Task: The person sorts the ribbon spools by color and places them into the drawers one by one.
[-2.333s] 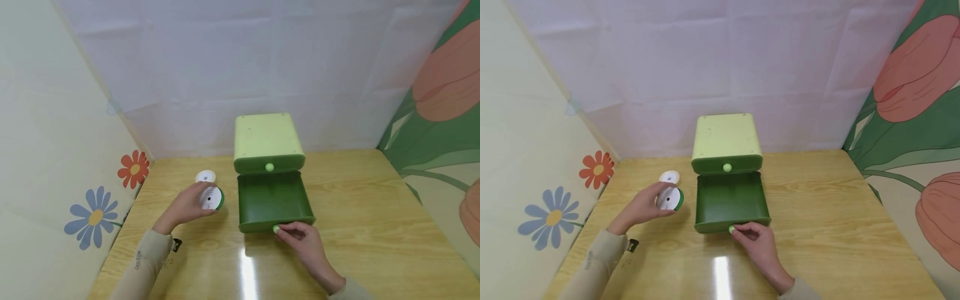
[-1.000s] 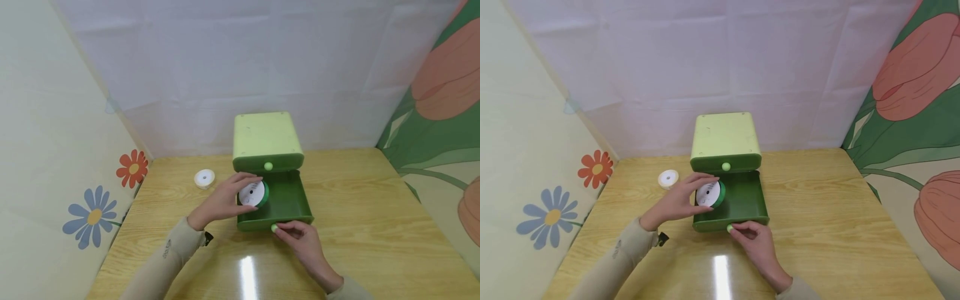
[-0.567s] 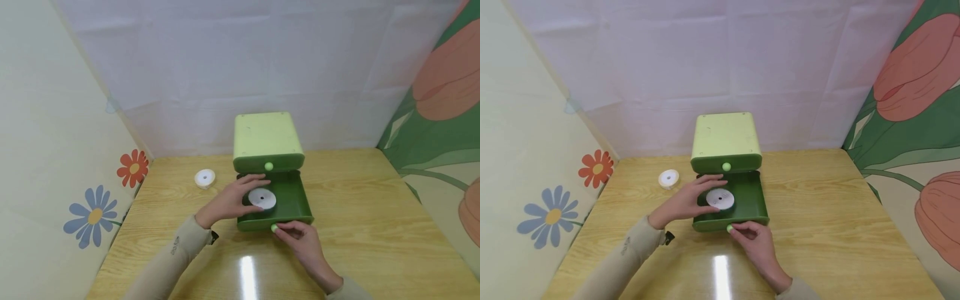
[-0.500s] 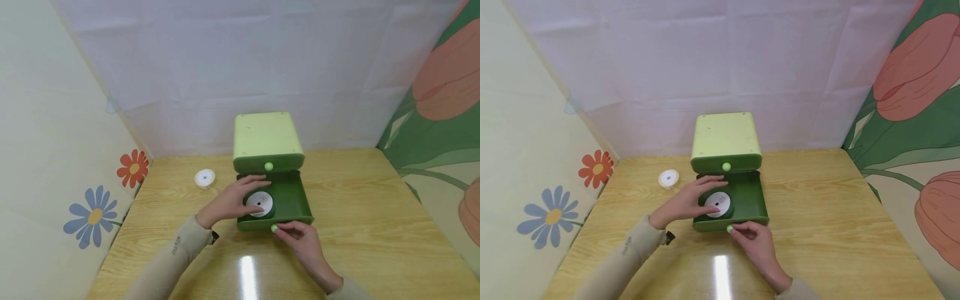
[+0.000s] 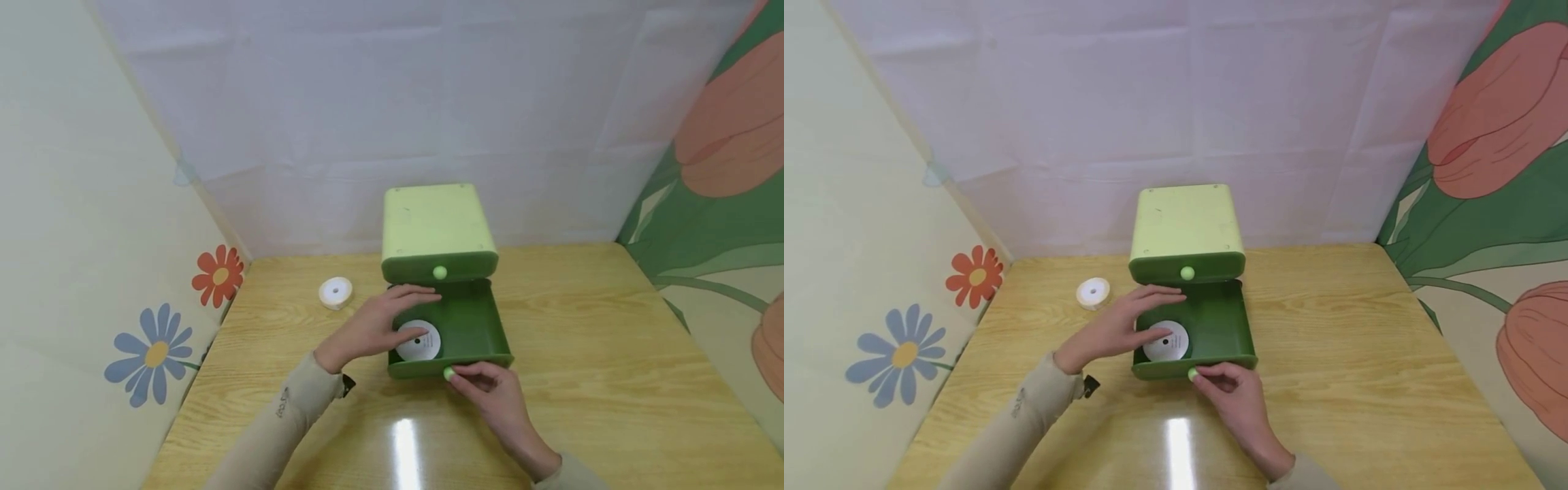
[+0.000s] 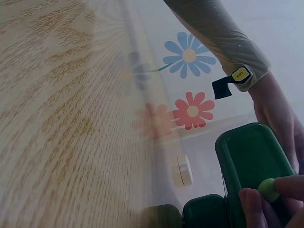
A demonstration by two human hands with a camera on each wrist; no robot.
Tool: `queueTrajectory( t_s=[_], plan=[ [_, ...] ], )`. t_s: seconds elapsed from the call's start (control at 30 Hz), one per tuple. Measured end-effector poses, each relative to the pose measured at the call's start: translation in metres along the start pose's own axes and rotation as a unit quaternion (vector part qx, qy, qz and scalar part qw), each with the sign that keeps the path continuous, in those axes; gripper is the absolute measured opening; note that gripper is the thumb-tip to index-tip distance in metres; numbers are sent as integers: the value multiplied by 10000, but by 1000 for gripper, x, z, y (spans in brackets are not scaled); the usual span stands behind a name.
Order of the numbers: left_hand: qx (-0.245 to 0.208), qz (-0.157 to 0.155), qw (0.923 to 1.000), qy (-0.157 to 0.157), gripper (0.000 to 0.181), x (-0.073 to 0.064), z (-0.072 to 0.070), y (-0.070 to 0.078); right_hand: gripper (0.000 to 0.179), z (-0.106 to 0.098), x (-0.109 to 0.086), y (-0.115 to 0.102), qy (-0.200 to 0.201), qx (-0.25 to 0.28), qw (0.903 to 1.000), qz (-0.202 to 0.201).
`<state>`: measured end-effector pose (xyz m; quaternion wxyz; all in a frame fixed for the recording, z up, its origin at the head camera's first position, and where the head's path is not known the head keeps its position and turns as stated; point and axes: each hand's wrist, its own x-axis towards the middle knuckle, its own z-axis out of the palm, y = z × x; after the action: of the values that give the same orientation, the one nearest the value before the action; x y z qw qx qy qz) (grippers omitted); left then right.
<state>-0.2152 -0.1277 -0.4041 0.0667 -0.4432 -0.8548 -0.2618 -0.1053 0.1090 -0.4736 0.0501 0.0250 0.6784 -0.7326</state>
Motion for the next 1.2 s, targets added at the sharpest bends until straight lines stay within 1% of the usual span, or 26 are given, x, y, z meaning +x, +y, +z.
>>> queueTrajectory(
  t_s=[0.07, 0.17, 0.27, 0.33, 0.4, 0.53, 0.6, 0.67, 0.83, 1.03, 1.13, 1.2],
  plan=[
    [78, 213, 9996, 175, 53, 0, -9, 0, 22, 0, 1, 0, -43, -47, 10000, 15],
    [65, 468, 9971, 601, 50, 4, -25, -1, 22, 1, 1, 1, -66, -108, 9999, 32],
    [68, 548, 9928, 1064, 48, 10, -40, -8, 22, 2, 2, 0, -11, -111, 9999, 48],
    [130, 492, 9902, 1298, 47, 15, -47, -17, 21, 3, 2, 0, 50, -91, 9999, 48],
    [209, 368, 9878, 1501, 47, 19, -54, -27, 20, 4, 1, 0, 104, -61, 9999, 35],
    [326, -23, 9842, 1741, 46, 31, -65, -50, 20, 5, 2, -1, 121, -41, 9999, -70],
    [293, -254, 9840, 1742, 45, 37, -68, -61, 20, 5, 2, -1, 109, -65, 9998, -130],
    [224, -467, 9846, 1669, 44, 42, -70, -69, 20, 5, 2, -2, 114, -74, 9998, -125],
    [-20, -791, 9861, 1462, 43, 51, -69, -84, 20, 5, 3, -2, 111, -91, 9999, -24],
    [-272, -1036, 9863, 1259, 40, 59, -63, -91, 20, 4, 2, -2, 80, -100, 9999, -69],
    [-520, -1140, 9853, 1159, 37, 60, -59, -92, 20, 2, 1, -2, 109, -119, 9999, -27],
    [-695, -1211, 9832, 1173, 35, 60, -56, -91, 20, 2, 1, -1, 116, -139, 9998, -19]
  ],
)
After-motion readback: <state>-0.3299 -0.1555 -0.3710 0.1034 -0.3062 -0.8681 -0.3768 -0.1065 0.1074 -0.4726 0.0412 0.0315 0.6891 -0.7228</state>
